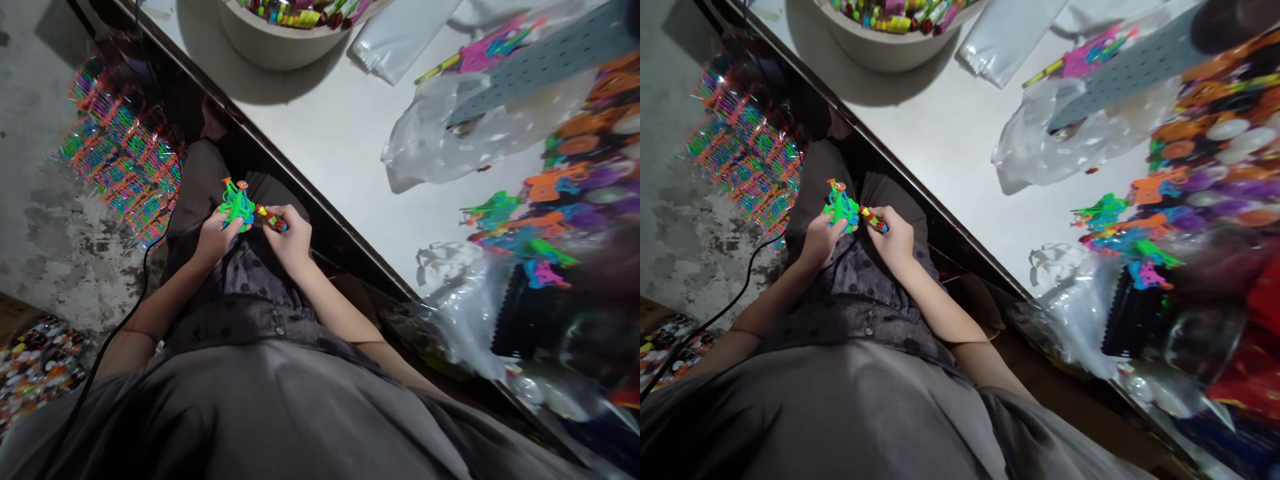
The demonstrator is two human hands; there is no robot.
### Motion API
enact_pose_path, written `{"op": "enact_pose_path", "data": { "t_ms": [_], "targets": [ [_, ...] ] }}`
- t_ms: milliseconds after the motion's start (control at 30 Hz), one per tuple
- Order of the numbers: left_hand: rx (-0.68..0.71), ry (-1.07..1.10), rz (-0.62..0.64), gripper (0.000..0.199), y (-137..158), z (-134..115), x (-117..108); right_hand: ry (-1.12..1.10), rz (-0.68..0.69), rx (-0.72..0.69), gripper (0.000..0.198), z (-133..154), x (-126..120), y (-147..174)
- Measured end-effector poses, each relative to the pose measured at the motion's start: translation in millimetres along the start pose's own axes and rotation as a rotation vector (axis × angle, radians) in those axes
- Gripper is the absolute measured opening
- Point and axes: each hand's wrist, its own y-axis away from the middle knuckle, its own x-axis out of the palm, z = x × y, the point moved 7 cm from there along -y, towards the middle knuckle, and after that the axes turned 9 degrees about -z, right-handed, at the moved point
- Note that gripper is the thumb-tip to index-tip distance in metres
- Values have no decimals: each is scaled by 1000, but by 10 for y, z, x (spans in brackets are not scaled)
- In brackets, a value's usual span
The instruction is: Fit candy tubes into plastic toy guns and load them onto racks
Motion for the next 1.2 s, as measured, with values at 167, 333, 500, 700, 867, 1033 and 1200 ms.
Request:
{"op": "enact_pose_path", "data": {
  "t_ms": [167, 333, 500, 700, 867, 1033, 1200],
  "targets": [
    [101, -74, -29, 15, -6, 39, -41, 63, 28, 1, 16, 15, 26, 37],
    [109, -42, -40, 20, 36, 89, -21, 86, 44, 12, 14, 11, 48, 39],
    [117, -45, -30, 24, 25, 117, -11, 74, 80, 61, 15, -61, 75, 46],
    [193, -71, 26, 23, -30, -74, 65, 14, 63, 95, 26, -133, 106, -92],
    [283, -54, -116, 22, -103, -198, -154, 93, -143, 120, 28, -559, -127, -521],
    [164, 54, -200, 26, -202, -81, -523, 288, -338, 132, 23, -1139, -535, -1009],
    [-26, 249, -190, 30, -159, -33, -596, 417, -433, 137, 19, -1420, -688, -1228]
  ]
}}
